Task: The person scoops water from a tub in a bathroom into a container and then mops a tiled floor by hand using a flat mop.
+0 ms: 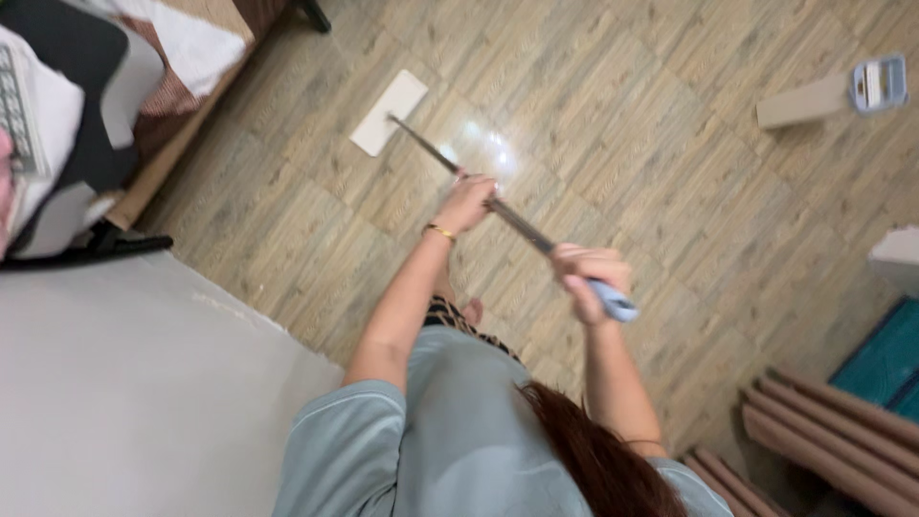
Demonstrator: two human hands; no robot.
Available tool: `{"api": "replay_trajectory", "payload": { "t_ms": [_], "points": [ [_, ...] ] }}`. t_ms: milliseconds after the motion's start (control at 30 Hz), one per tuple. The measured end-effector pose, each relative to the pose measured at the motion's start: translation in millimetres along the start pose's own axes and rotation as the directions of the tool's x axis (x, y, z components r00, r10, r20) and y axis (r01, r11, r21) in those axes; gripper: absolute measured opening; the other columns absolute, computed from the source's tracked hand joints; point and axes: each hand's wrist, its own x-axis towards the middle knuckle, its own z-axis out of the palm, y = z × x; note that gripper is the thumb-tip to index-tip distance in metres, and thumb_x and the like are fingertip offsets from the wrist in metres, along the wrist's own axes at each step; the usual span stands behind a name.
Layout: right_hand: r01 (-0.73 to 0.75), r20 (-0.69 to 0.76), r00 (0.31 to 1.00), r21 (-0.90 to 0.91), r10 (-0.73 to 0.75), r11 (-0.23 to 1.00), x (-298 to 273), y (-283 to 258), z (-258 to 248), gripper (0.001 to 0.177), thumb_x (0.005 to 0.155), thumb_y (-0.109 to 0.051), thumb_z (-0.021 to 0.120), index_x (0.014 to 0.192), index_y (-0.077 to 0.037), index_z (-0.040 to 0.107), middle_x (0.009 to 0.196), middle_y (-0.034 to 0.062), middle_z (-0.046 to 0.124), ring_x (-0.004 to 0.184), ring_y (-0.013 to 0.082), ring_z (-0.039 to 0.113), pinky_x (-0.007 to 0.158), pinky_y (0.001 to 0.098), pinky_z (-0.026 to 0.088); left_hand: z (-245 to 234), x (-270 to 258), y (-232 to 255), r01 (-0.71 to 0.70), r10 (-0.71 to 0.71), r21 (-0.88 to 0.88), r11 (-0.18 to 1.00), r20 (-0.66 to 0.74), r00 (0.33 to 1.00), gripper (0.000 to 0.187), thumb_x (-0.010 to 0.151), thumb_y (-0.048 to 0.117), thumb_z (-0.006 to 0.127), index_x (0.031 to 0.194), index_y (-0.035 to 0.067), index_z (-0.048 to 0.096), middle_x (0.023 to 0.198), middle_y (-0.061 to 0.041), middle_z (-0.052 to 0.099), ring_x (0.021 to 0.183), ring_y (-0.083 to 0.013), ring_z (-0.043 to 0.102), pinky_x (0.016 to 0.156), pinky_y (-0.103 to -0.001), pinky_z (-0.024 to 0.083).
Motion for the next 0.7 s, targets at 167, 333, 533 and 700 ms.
{"api": "replay_trajectory", "payload": {
  "t_ms": [167,333,533,700],
  "points": [
    [-0.097,-0.063,0.994,-0.052,0.094,0.994,-40.3,-121.9,-5.5,0.044,0.092,-0.013,0.062,0.057,-0.004,0.037,0.053,0.002,0.034,0.047,0.0153,0.03,0.053,0.0348,0.027,57.4,-36.9,116.1,-0.071,0.068,-0.152,0.986,-0.023,0.997,0.025,0.087,0.029,0.079,0.08,0.012,0.062,0.081,-0.012,0.065,0.086,-0.0372,0.062,0.081,-0.048,0.049],
    [-0.129,-0.037,0.991,-0.089,0.126,0.988,-59.1,-171.3,1.8,0.043,0.091,-0.01,0.06,0.055,-0.005,0.038,0.05,0.0016,0.037,0.045,0.0141,0.032,0.047,0.0308,0.029,77.7,-68.3,180.5,-0.036,0.057,-0.222,0.974,0.092,0.994,0.018,0.084,0.023,0.075,0.081,0.012,0.061,0.083,-0.009,0.067,0.088,-0.0311,0.066,0.084,-0.045,0.051],
    [0.055,-0.116,0.992,0.008,-0.053,0.998,-65.9,-145.7,56.0,0.041,0.09,-0.008,0.057,0.054,-0.005,0.038,0.047,0.0025,0.037,0.039,0.0143,0.033,0.044,0.0332,0.03,21.3,-97.9,158.3,0.078,-0.038,-0.126,0.989,0.292,0.956,0.024,0.082,0.024,0.079,0.082,0.011,0.06,0.083,-0.009,0.067,0.088,-0.0311,0.067,0.079,-0.047,0.051],
    [0.141,-0.137,0.982,0.084,-0.129,0.986,-52.9,-95.6,133.9,0.042,0.089,-0.013,0.061,0.055,-0.006,0.037,0.046,0.0039,0.036,0.038,0.0164,0.034,0.044,0.0343,0.033,-41.9,-137.0,71.5,0.1,-0.092,-0.053,0.994,0.138,0.986,0.024,0.079,0.022,0.082,0.085,0.012,0.061,0.087,-0.01,0.066,0.09,-0.0346,0.065,0.078,-0.048,0.052]
  ]
}}
